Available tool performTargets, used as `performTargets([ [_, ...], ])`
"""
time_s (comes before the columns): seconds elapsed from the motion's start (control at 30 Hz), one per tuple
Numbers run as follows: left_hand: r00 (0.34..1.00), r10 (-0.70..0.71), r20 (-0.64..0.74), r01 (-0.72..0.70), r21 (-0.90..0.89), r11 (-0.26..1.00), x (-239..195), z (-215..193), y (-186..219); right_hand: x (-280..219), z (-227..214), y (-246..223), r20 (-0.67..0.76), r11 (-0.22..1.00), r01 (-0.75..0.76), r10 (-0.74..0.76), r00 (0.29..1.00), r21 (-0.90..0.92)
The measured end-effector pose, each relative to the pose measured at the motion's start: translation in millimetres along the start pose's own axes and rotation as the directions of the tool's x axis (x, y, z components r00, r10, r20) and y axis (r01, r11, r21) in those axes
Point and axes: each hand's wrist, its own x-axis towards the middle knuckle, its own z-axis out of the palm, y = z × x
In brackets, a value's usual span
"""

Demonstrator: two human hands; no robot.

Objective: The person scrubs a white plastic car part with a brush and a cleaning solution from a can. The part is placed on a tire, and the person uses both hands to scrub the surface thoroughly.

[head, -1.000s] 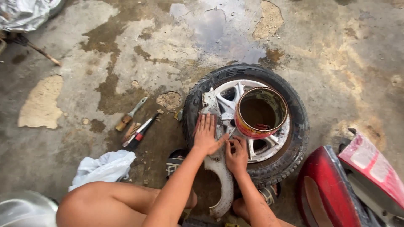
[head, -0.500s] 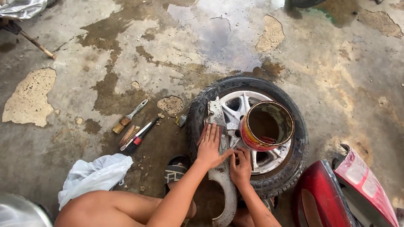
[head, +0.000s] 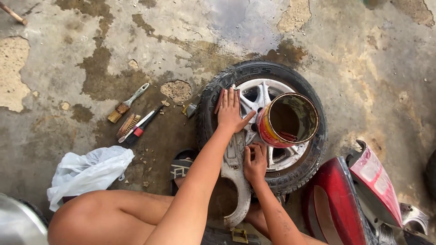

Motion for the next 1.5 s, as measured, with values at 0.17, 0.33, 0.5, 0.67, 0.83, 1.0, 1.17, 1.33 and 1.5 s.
performTargets([
  [0.17,0.997,0.037,0.062,-0.038,0.002,0.999,-65.7,-3.7,2.5,-0.8,3.1,5.1,-0.030,0.999,0.043,-0.042,0.999,0.012],
  [0.33,0.990,0.125,0.070,-0.126,0.011,0.992,-114.6,21.0,-5.8,-3.3,-7.9,-9.8,0.002,0.998,0.062,-0.062,0.998,-0.014],
  [0.5,0.995,0.102,-0.015,-0.102,-0.017,0.995,-72.1,11.0,-3.7,-0.3,-10.2,-11.0,0.010,0.998,0.056,-0.055,0.998,-0.022],
  [0.67,1.000,0.015,-0.012,-0.015,-0.003,1.000,-5.2,7.5,-10.8,-7.5,-3.9,-6.1,-0.005,0.999,0.039,-0.039,0.999,0.015],
  [0.83,1.000,-0.008,-0.007,0.008,0.004,1.000,2.4,1.5,-9.3,0.9,-3.0,-7.2,-0.032,0.999,0.038,-0.037,0.999,0.027],
  [1.0,0.999,0.024,0.047,-0.028,0.077,0.997,-74.7,-3.7,2.8,-2.7,-4.0,-3.4,0.003,0.997,0.058,-0.058,0.998,0.046],
  [1.17,0.992,0.057,0.116,-0.058,0.007,0.998,-121.2,13.4,-8.4,-3.2,-9.2,-10.5,0.028,0.998,0.051,-0.052,0.998,0.048],
  [1.33,0.994,0.005,0.111,-0.001,-0.031,1.000,-89.8,2.8,-3.6,-0.4,-10.4,-15.8,0.045,0.998,0.034,-0.036,0.998,0.045],
  [1.5,0.999,-0.036,0.013,0.036,-0.025,0.999,-27.8,6.8,-9.7,2.7,-5.9,-12.7,0.016,0.999,0.023,-0.023,1.000,0.036],
])
